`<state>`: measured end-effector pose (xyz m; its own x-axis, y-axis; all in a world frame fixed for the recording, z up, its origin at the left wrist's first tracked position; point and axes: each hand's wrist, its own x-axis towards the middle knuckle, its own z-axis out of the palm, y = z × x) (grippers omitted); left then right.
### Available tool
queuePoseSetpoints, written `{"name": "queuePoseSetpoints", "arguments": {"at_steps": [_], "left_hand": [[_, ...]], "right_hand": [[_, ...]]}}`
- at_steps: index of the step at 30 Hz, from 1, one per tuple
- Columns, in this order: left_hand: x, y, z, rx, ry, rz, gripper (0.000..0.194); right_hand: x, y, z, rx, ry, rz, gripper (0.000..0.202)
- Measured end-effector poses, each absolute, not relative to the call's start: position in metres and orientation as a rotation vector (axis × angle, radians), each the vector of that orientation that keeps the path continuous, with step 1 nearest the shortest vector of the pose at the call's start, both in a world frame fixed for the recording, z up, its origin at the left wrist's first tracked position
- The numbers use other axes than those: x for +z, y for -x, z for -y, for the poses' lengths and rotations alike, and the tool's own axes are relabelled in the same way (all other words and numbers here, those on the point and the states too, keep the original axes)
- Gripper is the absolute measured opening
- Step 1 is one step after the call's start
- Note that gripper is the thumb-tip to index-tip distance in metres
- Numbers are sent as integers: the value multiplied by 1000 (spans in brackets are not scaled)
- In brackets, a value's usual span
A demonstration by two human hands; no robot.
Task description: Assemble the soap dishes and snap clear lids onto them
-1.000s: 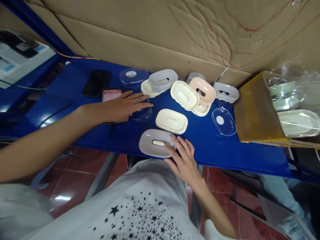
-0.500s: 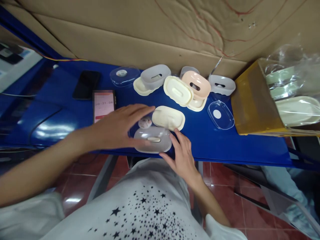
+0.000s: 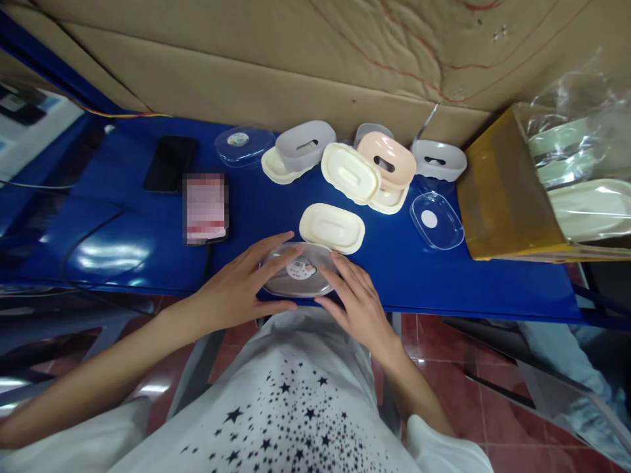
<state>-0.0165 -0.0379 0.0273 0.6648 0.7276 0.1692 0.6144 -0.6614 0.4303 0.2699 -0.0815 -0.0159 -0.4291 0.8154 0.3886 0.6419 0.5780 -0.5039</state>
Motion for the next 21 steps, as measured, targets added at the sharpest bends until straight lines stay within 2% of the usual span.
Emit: {"name": "queuePoseSetpoints", "arguments": {"at_steps": [7,12,21], "left_hand": [[5,32,48,665,-2442,-1036,69],[2,29,45,658,-2484,-1022,74],[2,21,44,578,-2676,-980,78]], "right_hand": [[-8,-275,75,458,1140,2226,77],[-5,-280,70,473,1131,2255,78],[-14,-288,80,281,1168,2276,92]]}}
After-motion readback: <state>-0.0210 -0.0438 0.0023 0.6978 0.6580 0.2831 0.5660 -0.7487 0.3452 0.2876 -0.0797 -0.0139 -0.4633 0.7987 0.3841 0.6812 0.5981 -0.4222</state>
